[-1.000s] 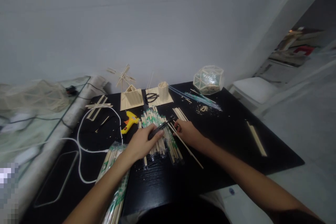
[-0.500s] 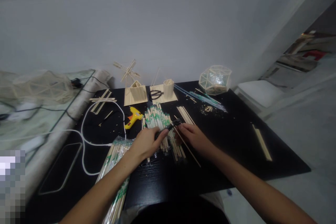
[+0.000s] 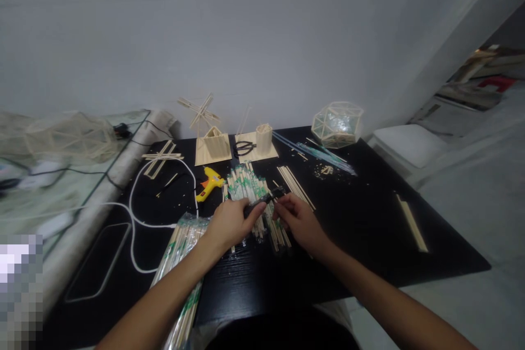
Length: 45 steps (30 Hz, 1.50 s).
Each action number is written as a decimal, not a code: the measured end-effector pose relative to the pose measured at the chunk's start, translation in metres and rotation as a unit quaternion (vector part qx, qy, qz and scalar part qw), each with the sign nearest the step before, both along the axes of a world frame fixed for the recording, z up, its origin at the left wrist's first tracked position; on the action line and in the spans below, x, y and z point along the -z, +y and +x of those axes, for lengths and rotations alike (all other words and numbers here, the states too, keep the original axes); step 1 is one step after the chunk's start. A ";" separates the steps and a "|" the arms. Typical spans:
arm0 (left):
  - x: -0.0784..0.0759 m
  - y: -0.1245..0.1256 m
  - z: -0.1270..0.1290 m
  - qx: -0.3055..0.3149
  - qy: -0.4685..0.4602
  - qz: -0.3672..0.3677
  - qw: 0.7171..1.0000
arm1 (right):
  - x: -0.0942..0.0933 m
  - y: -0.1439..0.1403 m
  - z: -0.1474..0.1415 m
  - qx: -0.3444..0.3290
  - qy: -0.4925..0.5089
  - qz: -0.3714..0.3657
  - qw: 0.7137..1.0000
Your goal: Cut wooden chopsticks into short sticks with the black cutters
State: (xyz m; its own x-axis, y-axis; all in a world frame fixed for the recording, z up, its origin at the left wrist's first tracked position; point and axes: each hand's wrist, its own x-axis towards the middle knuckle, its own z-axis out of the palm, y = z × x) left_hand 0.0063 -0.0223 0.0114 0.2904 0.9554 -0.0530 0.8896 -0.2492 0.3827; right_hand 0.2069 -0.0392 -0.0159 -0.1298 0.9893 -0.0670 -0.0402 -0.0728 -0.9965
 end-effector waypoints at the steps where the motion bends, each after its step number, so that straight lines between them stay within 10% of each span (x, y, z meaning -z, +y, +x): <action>1: 0.001 0.000 0.000 -0.002 0.002 0.002 1.000 | 0.000 0.000 0.000 0.002 -0.001 0.003 1.000; 45: 0.013 0.008 -0.008 0.057 -0.028 0.057 0.996 | 0.003 0.008 0.011 -0.088 0.153 -0.061 0.982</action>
